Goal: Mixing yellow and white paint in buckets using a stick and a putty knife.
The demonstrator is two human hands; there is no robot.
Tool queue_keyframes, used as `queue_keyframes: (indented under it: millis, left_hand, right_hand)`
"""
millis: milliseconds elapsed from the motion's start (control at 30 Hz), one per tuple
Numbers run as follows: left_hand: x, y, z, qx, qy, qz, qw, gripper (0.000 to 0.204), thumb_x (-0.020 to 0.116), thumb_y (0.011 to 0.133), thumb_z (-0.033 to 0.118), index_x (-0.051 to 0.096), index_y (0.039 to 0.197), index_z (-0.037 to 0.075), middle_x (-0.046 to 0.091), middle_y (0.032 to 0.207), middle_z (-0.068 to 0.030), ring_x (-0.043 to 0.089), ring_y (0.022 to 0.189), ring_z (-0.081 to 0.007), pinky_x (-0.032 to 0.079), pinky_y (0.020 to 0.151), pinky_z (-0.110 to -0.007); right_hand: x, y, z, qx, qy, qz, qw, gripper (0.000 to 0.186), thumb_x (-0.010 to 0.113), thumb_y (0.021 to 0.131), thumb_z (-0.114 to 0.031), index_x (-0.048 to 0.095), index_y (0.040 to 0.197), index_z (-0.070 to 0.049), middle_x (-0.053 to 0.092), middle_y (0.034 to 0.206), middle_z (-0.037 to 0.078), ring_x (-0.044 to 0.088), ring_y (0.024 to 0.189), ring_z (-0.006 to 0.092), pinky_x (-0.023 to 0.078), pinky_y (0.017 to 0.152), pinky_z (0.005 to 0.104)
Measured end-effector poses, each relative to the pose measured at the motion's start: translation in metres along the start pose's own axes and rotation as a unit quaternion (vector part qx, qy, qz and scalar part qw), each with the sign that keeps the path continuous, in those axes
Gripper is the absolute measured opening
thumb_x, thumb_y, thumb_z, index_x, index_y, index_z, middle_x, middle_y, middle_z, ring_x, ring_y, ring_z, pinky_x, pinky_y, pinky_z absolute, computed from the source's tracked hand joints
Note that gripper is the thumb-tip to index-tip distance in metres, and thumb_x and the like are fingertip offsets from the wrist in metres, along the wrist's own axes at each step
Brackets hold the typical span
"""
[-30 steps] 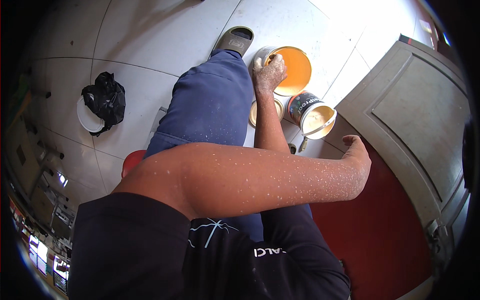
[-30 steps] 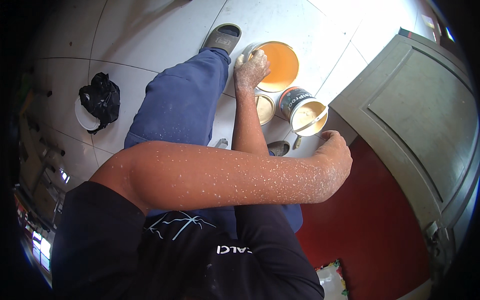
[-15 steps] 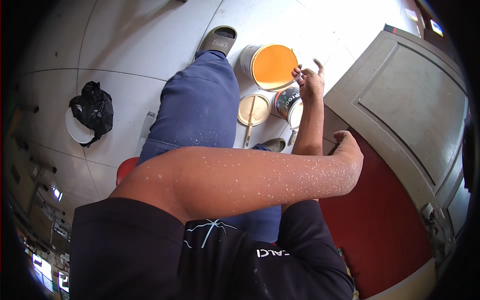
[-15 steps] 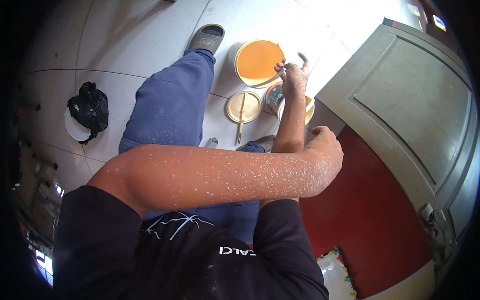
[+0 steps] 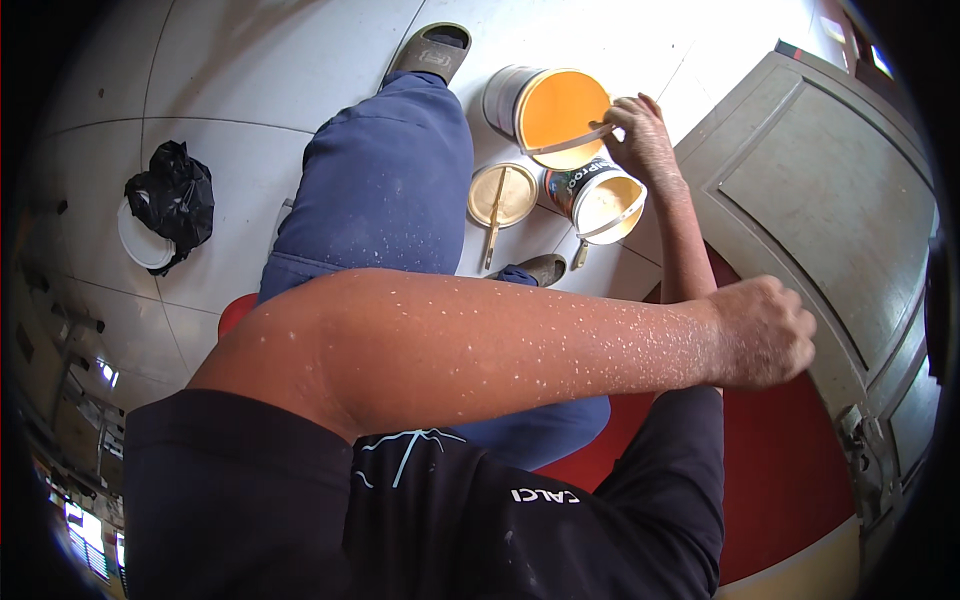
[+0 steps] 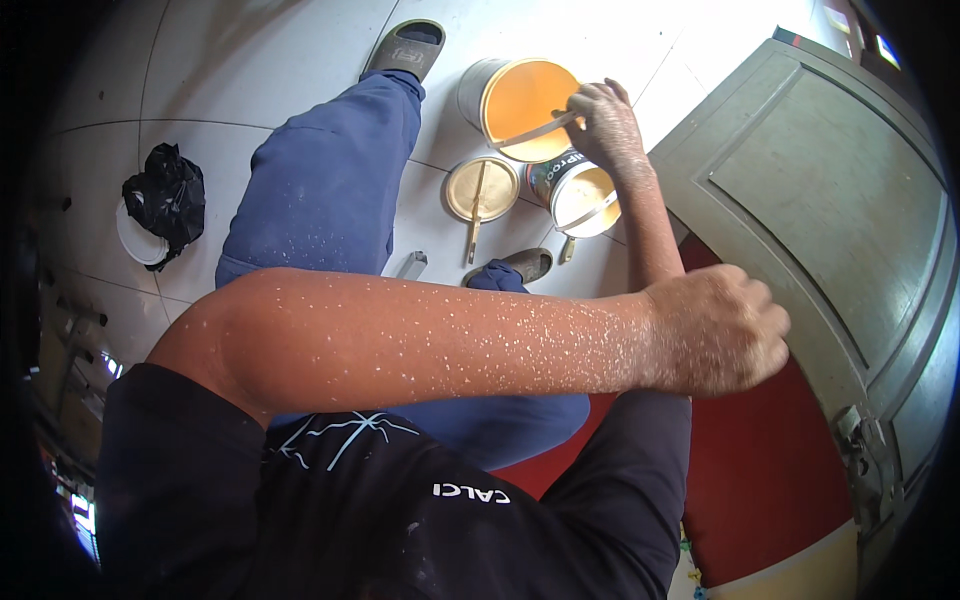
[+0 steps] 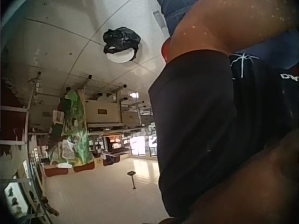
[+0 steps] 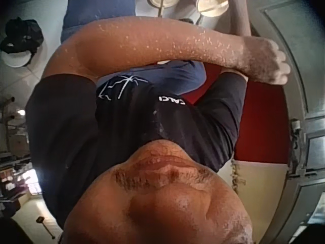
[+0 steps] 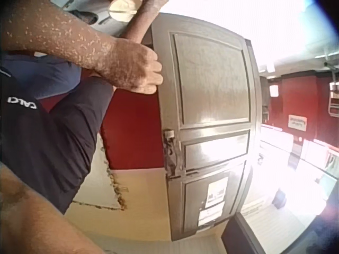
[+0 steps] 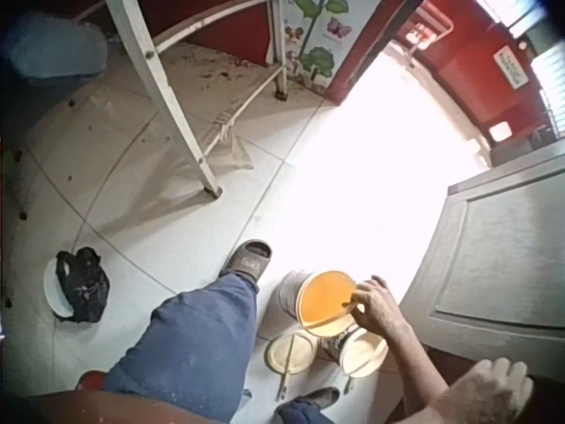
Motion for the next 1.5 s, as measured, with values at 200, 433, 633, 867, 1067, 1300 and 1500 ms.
queue_keyframes:
  millis: [200, 433, 633, 867, 1067, 1300, 1500]
  left_hand:
    - [-0.032, -0.012, 0.015, 0.116, -0.120, 0.109, 0.980, 0.011, 0.051, 0.084, 0.023, 0.053, 0.082, 0.013, 0.053, 0.081, -0.0002, 0.060, 0.077, -0.0166, 0.050, 0.063, -0.030]
    - [-0.019, -0.009, 0.009, 0.100, -0.109, 0.087, 0.985, 0.010, 0.050, 0.084, 0.021, 0.053, 0.082, 0.011, 0.054, 0.082, -0.0012, 0.060, 0.078, -0.0179, 0.051, 0.062, -0.031]
    - [-0.024, -0.006, -0.001, 0.079, -0.090, 0.095, 0.988, 0.010, 0.050, 0.085, 0.020, 0.054, 0.083, 0.011, 0.055, 0.082, -0.0013, 0.061, 0.079, -0.0185, 0.051, 0.063, -0.031]
    - [-0.028, 0.002, -0.007, 0.058, -0.088, 0.126, 0.986, 0.011, 0.051, 0.083, 0.021, 0.054, 0.080, 0.011, 0.055, 0.080, -0.0022, 0.062, 0.076, -0.0188, 0.051, 0.061, -0.031]
    - [-0.033, 0.008, -0.011, 0.047, -0.101, 0.140, 0.984, 0.012, 0.052, 0.083, 0.022, 0.054, 0.080, 0.011, 0.056, 0.079, -0.0024, 0.062, 0.074, -0.0197, 0.052, 0.061, -0.033]
    - [-0.033, 0.009, -0.013, 0.042, -0.108, 0.127, 0.985, 0.013, 0.050, 0.084, 0.023, 0.055, 0.082, 0.011, 0.057, 0.082, -0.0030, 0.062, 0.078, -0.0200, 0.052, 0.065, -0.033]
    - [-0.031, 0.012, -0.012, 0.036, -0.114, 0.109, 0.987, 0.015, 0.048, 0.087, 0.023, 0.055, 0.086, 0.009, 0.057, 0.085, -0.0036, 0.062, 0.081, -0.0209, 0.052, 0.067, -0.033]
  right_hand:
    - [-0.022, -0.012, 0.024, 0.183, 0.268, 0.043, 0.945, 0.027, 0.068, 0.081, -0.018, 0.065, 0.105, -0.006, 0.067, 0.093, 0.010, 0.060, 0.086, 0.0153, 0.048, 0.076, 0.0285]
    - [0.009, -0.017, 0.079, 0.306, 0.523, 0.157, 0.780, 0.035, 0.062, 0.088, -0.021, 0.059, 0.115, 0.002, 0.055, 0.072, 0.000, 0.043, 0.064, 0.0054, 0.038, 0.061, 0.0200]
    - [0.048, -0.015, 0.123, 0.389, 0.612, 0.170, 0.667, 0.034, 0.055, 0.093, -0.020, 0.055, 0.120, 0.001, 0.025, 0.059, -0.008, 0.023, 0.052, 0.0054, 0.024, 0.050, 0.0210]
    - [0.078, -0.031, 0.178, 0.450, 0.581, 0.176, 0.655, 0.034, 0.057, 0.092, -0.023, 0.057, 0.118, -0.003, 0.029, 0.059, -0.007, 0.023, 0.051, 0.0069, 0.024, 0.049, 0.0229]
    - [0.099, -0.027, 0.198, 0.464, 0.587, 0.175, 0.640, 0.026, 0.058, 0.091, -0.025, 0.062, 0.107, -0.006, 0.040, 0.065, -0.004, 0.035, 0.055, 0.0067, 0.032, 0.050, 0.0227]
    - [0.099, -0.030, 0.207, 0.476, 0.566, 0.155, 0.655, 0.029, 0.054, 0.092, -0.031, 0.061, 0.105, -0.006, 0.046, 0.065, -0.002, 0.039, 0.058, 0.0089, 0.033, 0.050, 0.0248]
    - [0.091, -0.034, 0.203, 0.505, 0.568, 0.193, 0.621, 0.029, 0.058, 0.091, -0.025, 0.061, 0.109, -0.002, 0.033, 0.059, -0.003, 0.031, 0.054, 0.0087, 0.025, 0.048, 0.0240]
Point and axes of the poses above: each hand's wrist, its own y-axis towards the middle knuckle, its own x-axis out of the palm, z = x × y, the point moved 9 cm from there along y, towards the middle knuckle
